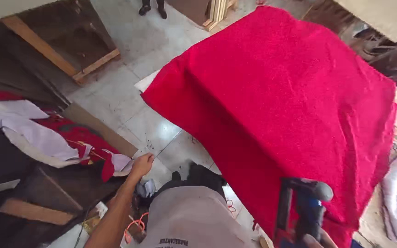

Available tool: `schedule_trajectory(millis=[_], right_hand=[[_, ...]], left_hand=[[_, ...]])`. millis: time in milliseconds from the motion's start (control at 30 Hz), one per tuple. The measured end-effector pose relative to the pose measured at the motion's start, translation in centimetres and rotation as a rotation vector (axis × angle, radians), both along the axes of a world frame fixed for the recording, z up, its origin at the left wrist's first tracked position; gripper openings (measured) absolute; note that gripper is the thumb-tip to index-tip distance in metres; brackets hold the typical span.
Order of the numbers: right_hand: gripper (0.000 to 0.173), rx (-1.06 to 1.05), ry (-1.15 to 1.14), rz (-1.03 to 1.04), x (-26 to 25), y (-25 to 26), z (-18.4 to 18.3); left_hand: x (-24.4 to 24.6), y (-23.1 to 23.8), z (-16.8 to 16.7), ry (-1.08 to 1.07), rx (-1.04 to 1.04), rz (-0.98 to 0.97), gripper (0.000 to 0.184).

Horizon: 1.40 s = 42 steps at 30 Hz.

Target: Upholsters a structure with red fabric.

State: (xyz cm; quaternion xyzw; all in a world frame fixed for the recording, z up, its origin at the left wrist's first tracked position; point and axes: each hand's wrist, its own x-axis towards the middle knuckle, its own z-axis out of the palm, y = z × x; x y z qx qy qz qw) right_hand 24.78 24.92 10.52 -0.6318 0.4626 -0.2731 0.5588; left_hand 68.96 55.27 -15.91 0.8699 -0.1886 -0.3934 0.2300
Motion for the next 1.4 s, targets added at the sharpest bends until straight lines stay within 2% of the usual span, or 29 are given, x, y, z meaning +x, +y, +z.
schedule_trajectory(millis=[67,133,167,200,267,333,367,400,467,500,600,700,833,900,1100,1200,1267,1333,1400], right_hand=[[0.025,0.066,-0.027,0.059,6.7,0.1,-0.6],[0.027,0.067,-0.047,0.082,12.9,-0.9,-1.1],[0.029,0.050,-0.051,0.093,16.0,-1.8,-1.5],[0.032,0.023,-0.043,0.106,19.1,-2.9,-1.8],[0.039,-0.013,-0.033,0.106,25.2,-4.6,-2.6],[0.041,-0.023,-0.042,0.104,31.5,-6.0,-3.3],[0.039,-0.016,-0.050,0.101,34.4,-6.5,-3.6],[0.037,0.000,-0.051,0.096,36.9,-6.7,-3.8],[0.036,0.028,-0.065,0.094,41.2,-7.1,-3.8],[0.036,0.041,-0.063,0.087,43.0,-7.1,-3.7],[0.037,0.044,-0.039,0.052,47.4,-6.5,-3.9],[0.035,0.014,0.016,-0.064,51.0,-4.6,-4.1],[0.031,-0.039,0.052,-0.278,54.8,0.6,-3.8],[0.030,-0.075,0.068,-0.406,56.4,4.4,-3.6],[0.030,-0.061,0.226,-0.704,62.0,14.3,-1.2],[0.030,-0.080,0.285,-0.833,65.0,17.0,-0.2],[0.030,-0.102,0.300,-0.895,66.6,17.4,0.1],[0.030,-0.102,0.339,-0.953,68.4,17.2,0.4],[0.032,-0.060,0.353,-1.017,70.7,16.0,0.6]], left_hand=[[3.6,-1.6,-1.0,0.029,-0.130,0.072,0.042],[6.9,-3.2,-0.9,-0.026,-0.369,0.319,0.040],[9.1,-4.1,-0.4,-0.085,-0.516,0.472,0.046],[11.6,-5.0,0.2,-0.154,-0.645,0.576,0.062],[16.6,-6.3,1.6,-0.206,-0.809,0.614,0.095],[20.8,-8.0,3.3,-0.059,-0.869,0.565,0.113],[22.0,-8.9,4.2,0.056,-0.870,0.542,0.111],[22.4,-9.2,5.3,0.178,-0.840,0.514,0.098],[22.6,-8.9,8.0,0.302,-0.654,0.433,0.047],[22.8,-8.2,9.4,0.325,-0.545,0.326,0.031],[26.1,-6.8,13.4,0.338,-0.421,-0.041,0.028],[32.3,-7.5,14.7,0.294,-0.452,-0.323,0.032],[41.1,-9.3,11.9,0.456,-0.423,-0.737,0.030],[43.8,-9.9,9.8,0.572,-0.418,-0.922,0.031],[48.4,-12.4,3.9,0.863,-0.410,-1.074,0.029],[50.3,-13.9,1.6,0.926,-0.422,-1.217,0.033],[52.2,-15.3,0.2,0.987,-0.304,-1.209,0.041],[54.6,-16.7,-1.5,1.041,-0.196,-1.054,0.044],[57.4,-18.6,-3.5,1.007,-0.126,-0.908,0.043]])
